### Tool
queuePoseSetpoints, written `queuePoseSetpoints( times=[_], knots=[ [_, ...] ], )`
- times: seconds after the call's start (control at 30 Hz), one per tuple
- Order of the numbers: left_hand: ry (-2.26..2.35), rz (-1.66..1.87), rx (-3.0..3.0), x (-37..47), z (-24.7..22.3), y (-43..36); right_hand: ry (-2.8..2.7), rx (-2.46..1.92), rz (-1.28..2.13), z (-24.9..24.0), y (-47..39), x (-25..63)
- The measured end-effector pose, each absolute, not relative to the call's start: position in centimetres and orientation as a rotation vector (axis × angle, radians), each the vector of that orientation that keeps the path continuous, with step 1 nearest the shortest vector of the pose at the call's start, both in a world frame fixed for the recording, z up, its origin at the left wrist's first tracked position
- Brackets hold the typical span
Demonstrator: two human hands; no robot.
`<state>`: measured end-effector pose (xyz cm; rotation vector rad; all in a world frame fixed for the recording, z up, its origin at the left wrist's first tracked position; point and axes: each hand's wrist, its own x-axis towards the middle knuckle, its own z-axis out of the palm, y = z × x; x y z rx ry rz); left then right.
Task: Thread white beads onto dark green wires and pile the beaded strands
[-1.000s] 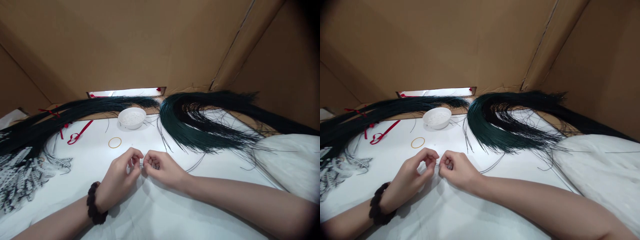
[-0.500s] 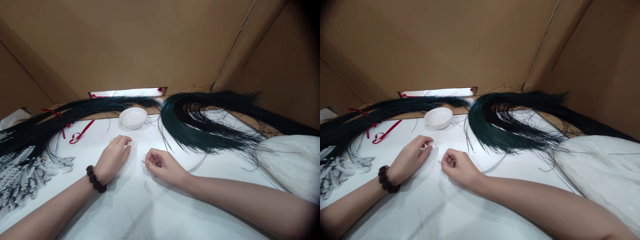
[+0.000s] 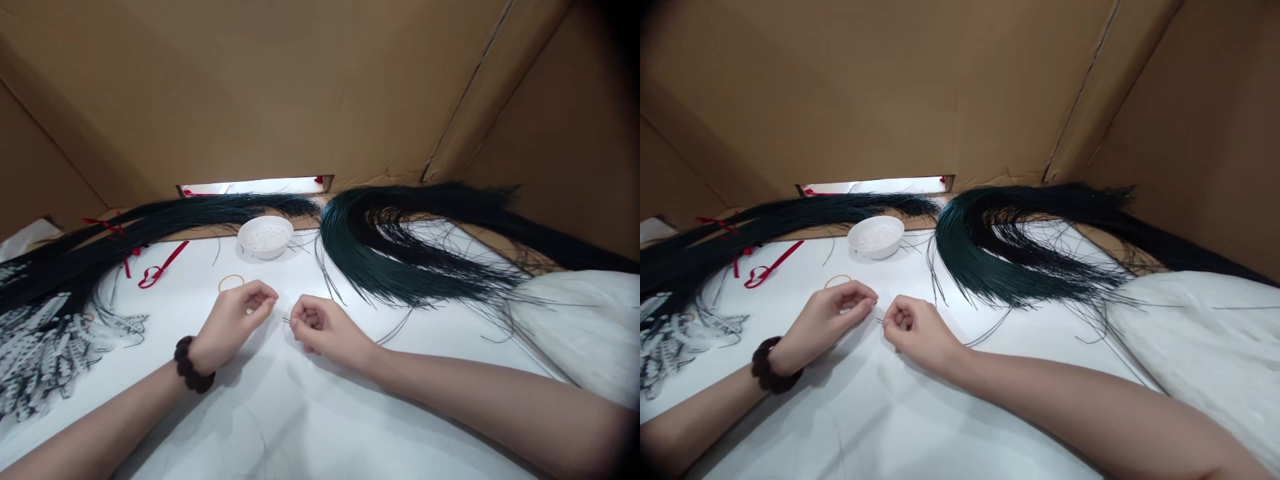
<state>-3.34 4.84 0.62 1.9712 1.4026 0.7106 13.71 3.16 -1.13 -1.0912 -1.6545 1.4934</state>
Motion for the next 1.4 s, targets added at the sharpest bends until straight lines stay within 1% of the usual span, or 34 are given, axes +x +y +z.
queuePoseSetpoints(
  times=[0.13,0.33,1.13,1.4],
  knots=[
    [1.163,0.721,1.484,-2.8,0.7,3.8,-1.606,-1.101,1.536,-0.9,3.2,13.7],
    [1.059,0.747,1.241,-2.5,0.5,3.6,-1.552,-1.104,1.578,-0.7,3.4,13.6],
    [1.006,0.722,1.273,-2.8,0.4,3.5,-1.512,-1.162,1.638,-0.2,3.4,13.6],
    [1.092,0.740,1.450,-2.7,0.9,3.1,-1.522,-1.172,1.651,-0.3,3.4,13.6]
  ],
)
